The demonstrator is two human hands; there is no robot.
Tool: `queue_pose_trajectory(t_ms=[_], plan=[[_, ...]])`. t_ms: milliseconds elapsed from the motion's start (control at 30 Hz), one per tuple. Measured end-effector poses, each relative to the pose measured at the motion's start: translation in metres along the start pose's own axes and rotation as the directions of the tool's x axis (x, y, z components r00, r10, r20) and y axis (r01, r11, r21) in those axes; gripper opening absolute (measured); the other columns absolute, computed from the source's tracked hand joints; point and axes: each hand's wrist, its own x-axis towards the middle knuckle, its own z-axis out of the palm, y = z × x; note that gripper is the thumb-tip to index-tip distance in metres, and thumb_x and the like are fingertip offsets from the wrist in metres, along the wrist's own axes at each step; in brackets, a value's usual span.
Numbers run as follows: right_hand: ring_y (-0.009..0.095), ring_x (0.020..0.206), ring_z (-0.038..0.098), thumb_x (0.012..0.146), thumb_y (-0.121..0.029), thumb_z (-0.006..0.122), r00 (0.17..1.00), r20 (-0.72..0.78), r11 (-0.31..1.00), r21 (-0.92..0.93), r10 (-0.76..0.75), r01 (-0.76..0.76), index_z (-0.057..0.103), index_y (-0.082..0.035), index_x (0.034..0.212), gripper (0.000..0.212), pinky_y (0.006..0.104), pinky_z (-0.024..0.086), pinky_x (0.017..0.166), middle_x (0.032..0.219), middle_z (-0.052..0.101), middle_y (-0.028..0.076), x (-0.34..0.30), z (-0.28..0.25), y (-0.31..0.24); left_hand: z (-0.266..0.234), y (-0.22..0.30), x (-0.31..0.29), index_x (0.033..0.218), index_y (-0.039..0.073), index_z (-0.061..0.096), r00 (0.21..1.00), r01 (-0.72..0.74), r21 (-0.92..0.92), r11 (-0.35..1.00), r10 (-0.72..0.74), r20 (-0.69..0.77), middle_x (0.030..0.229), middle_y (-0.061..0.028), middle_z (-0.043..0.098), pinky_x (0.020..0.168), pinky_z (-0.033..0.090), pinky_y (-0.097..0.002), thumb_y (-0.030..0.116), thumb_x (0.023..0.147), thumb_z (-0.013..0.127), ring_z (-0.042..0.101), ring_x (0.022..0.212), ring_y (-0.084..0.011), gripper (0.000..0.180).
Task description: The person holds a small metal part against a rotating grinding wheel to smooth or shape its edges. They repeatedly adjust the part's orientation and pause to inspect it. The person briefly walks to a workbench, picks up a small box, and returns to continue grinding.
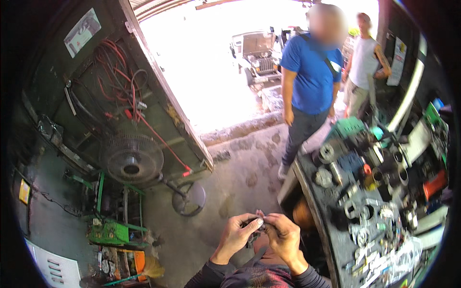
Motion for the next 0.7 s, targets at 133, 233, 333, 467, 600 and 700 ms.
queue_pose_trajectory(t_ms=[133,233,333,467,600,700], plan=[[0.034,0.088,0.073,0.082,0.005,0.074,0.985,0.094,0.967,0.197,0.147,-0.163,0.073,-0.001,0.103,0.022,0.036,0.058,0.078,0.1,0.073,0.016,0.132,0.053,0.062,-0.044,0.028,0.125,0.099,-0.003,0.075,0.977,0.027,0.195,0.98,0.016,-0.215,0.08,-0.0013,0.073,0.066,0.049,-0.0251,0.026,0.1,0.067,0.061,0.073,-0.0051,0.03],[0.028,0.082,0.074,0.081,0.007,0.074,0.993,0.113,0.996,0.088,-0.028,0.018,0.074,-0.001,0.099,0.019,0.0331,0.058,0.072,0.098,0.074,0.015,0.228,0.092,0.094,-0.084,0.056,0.205,0.1,0.0,0.075,0.917,-0.021,0.384,0.923,0.17,-0.36,0.078,-0.0086,0.074,0.067,0.053,-0.0298,0.027,0.097,0.068,0.067,0.071,-0.011,0.029],[0.034,0.089,0.072,0.081,-0.003,0.074,0.972,0.232,0.999,0.017,-0.048,0.045,0.073,-0.008,0.105,0.025,0.0367,0.058,0.076,0.106,0.072,0.012,0.309,0.123,0.134,-0.114,0.069,0.279,0.1,0.001,0.076,0.862,0.019,0.447,0.894,0.211,-0.461,0.076,-0.0112,0.074,0.066,0.055,-0.0321,0.028,0.096,0.069,0.071,0.07,-0.0143,0.028],[0.026,0.084,0.073,0.083,-0.002,0.074,0.957,0.274,0.973,0.178,0.097,-0.149,0.074,-0.004,0.101,0.018,0.0341,0.058,0.076,0.1,0.074,0.011,0.401,0.168,0.197,-0.147,0.067,0.395,0.098,-0.001,0.076,0.853,0.049,0.319,0.946,0.127,-0.507,0.074,-0.0046,0.074,0.058,0.053,-0.0287,0.021,0.098,0.069,0.065,0.066,-0.0076,0.023],[0.023,0.083,0.072,0.09,0.003,0.071,0.969,0.215,0.976,0.149,0.122,-0.156,0.074,0.001,0.101,0.011,0.0333,0.057,0.078,0.093,0.074,0.014,0.508,0.196,0.263,-0.191,0.066,0.534,0.102,0.0,0.076,0.948,0.087,0.176,0.981,-0.027,-0.318,0.079,-0.0037,0.075,0.057,0.054,-0.0266,0.026,0.1,0.068,0.065,0.065,-0.0069,0.027],[0.019,0.078,0.071,0.088,0.001,0.073,0.982,0.083,0.973,0.147,0.17,-0.18,0.075,0.001,0.096,0.008,0.0308,0.056,0.073,0.088,0.074,0.011,0.6,0.205,0.299,-0.231,0.087,0.654,0.105,0.001,0.073,0.995,0.083,0.157,0.984,-0.09,0.041,0.079,0.0006,0.069,0.052,0.05,-0.0249,0.028,0.103,0.063,0.064,0.063,-0.0069,0.029]])
